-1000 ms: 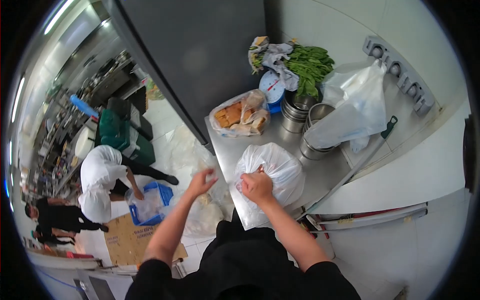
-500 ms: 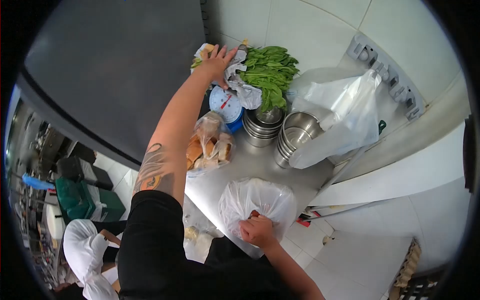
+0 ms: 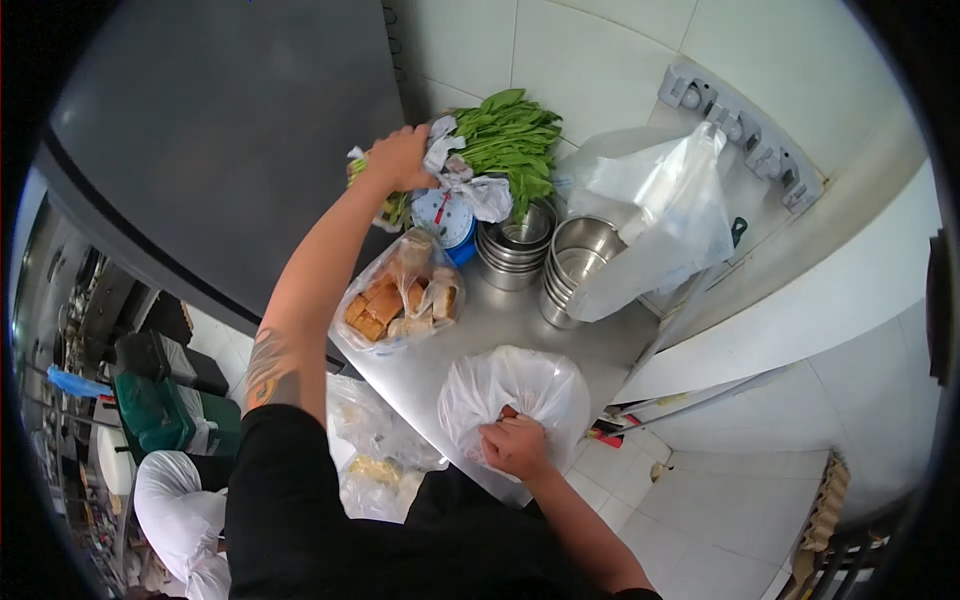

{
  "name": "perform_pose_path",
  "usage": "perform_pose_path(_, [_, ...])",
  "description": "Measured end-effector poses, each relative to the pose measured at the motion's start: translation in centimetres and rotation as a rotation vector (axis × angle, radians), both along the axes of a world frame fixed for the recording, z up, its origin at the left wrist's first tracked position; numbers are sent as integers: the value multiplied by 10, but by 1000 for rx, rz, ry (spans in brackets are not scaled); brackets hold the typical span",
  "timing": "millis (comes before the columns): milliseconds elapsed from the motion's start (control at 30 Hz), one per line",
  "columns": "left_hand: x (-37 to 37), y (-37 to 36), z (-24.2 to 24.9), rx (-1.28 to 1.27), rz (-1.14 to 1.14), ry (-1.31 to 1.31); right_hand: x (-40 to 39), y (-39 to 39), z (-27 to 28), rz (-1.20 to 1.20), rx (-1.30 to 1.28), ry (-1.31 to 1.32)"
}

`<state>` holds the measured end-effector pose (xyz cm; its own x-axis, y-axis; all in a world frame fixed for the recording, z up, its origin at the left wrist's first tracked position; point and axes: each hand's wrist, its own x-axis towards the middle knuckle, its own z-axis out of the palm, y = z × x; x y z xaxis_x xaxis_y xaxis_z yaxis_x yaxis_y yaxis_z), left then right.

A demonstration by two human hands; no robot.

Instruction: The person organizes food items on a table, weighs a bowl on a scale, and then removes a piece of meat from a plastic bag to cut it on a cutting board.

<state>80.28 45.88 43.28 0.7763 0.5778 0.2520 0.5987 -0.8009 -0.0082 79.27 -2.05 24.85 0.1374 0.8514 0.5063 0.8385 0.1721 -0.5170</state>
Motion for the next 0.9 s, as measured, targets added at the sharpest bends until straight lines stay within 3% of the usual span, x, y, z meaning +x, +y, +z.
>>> perform_pose_path(167, [-107,-86,-10,-135,101,-165,14,-13,-1,91,-55,216])
perform_pose_path(200, [-127,-105,-20,-137,116,-160,20,-17,4,126,-64,318])
perform_pose_path(267, [-166,-148,-46,-214,135,-252,31,-34,37,146,-331,415])
perform_pose_path(433, [-217,-247,-114,-447,316,-256,44,-80,4,102,-296,606])
perform_pose_path(533, [-213,-294,-152,-539,368,-241,47,-109,16,58,-203,759])
perform_pose_path(733, [-163,-324,-234,-614,397,-27,74,-140,20,85,-464,829])
perform_pose_path(767, [-158,-322,-245,-533,447,33,74,-141,17,109,-503,808])
perform_pose_path(800, [-153,-322,-252,-452,498,90,75,-141,15,134,-544,784])
perform_pose_path(833, [-147,-314,-245,-536,520,260,75,-142,14,124,-551,779])
perform_pose_path(867, [-139,-306,-236,-544,510,258,74,-141,14,124,-556,773])
perform_pose_path(900, [-131,-298,-212,-510,398,502,74,-138,14,123,-557,767])
